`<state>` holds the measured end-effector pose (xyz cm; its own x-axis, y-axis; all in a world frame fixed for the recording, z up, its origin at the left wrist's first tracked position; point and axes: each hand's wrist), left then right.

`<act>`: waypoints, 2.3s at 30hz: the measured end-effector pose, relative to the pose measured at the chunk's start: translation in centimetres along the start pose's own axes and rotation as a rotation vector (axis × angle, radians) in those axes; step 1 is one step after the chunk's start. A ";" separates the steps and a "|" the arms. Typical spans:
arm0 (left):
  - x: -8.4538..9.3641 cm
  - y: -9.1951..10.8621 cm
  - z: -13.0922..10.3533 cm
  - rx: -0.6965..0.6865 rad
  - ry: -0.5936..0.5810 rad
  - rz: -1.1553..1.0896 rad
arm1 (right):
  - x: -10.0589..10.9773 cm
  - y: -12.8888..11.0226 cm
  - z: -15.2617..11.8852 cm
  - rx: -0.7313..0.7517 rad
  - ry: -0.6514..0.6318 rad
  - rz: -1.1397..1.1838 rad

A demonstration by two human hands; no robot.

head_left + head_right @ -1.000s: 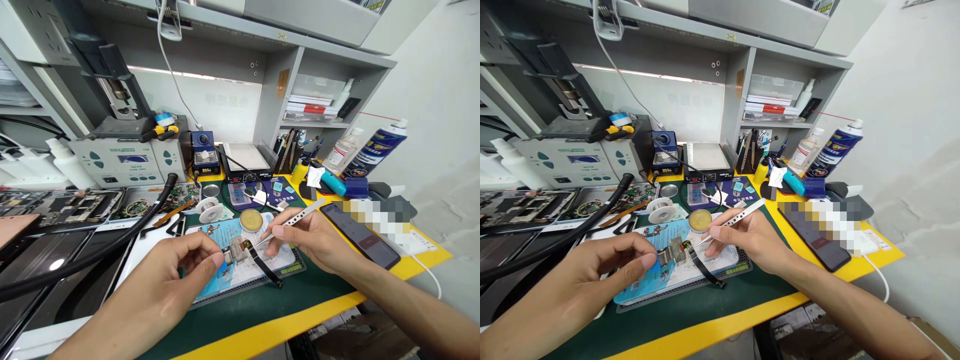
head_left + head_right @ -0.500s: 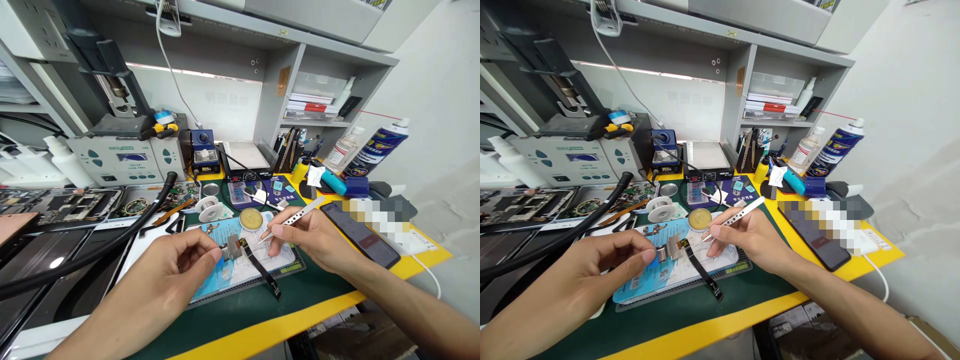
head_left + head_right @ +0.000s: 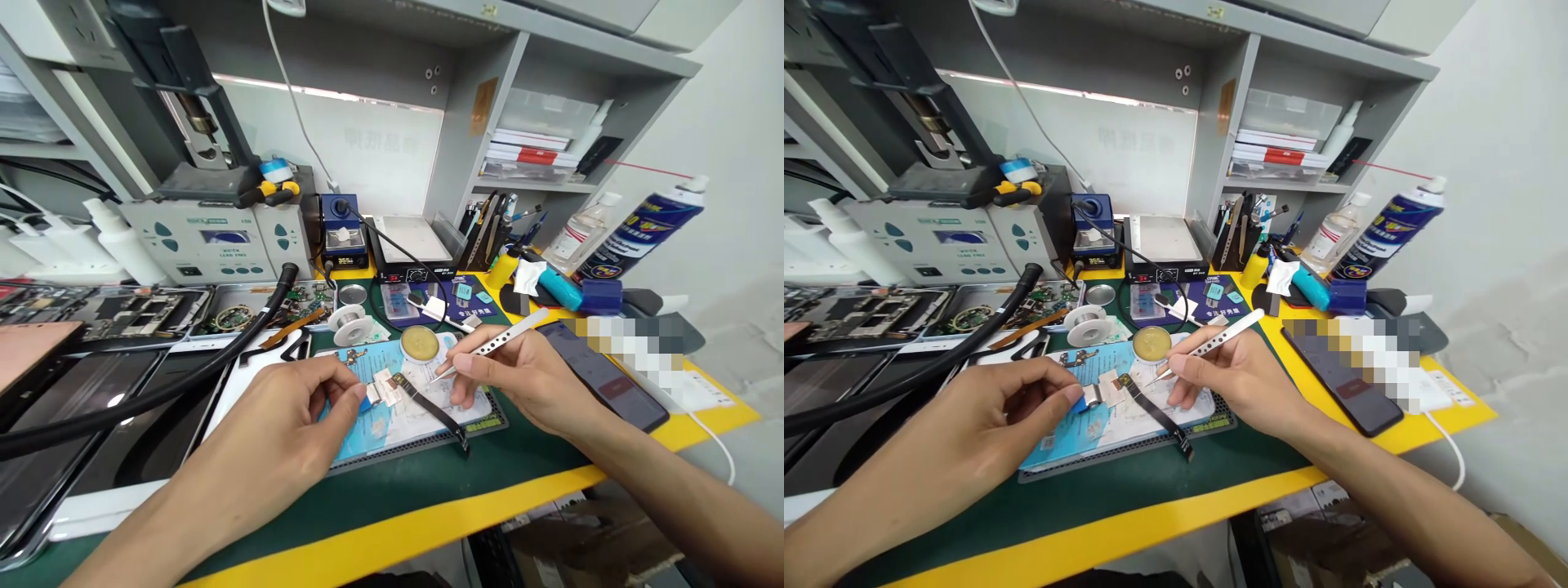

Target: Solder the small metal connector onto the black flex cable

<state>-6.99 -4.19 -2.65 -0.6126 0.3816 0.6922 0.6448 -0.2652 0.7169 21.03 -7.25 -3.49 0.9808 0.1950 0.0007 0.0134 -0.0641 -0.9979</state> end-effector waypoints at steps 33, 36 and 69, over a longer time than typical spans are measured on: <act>-1.2 -0.9 -0.1 -0.172 0.184 0.197 | -1.9 -0.1 -0.5 0.091 0.120 -0.436; -1.3 -1.0 -0.1 -0.170 0.188 0.202 | -1.8 0.0 -0.4 0.076 0.127 -0.423; -1.2 -1.0 -0.3 -0.160 0.158 0.212 | -2.3 -0.2 -0.7 0.124 0.141 -0.441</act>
<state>-7.04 -4.59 -4.14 -0.5441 0.1637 0.8229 0.6932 -0.4649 0.5508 18.93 -8.37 -3.29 0.9037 0.0416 0.4262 0.4195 0.1138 -0.9006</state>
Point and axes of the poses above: each hand's wrist, its own z-axis towards the middle knuckle, its own x-axis out of the back of the hand, y = z × x, and after that the axes turned 2 degrees about -x, right-handed
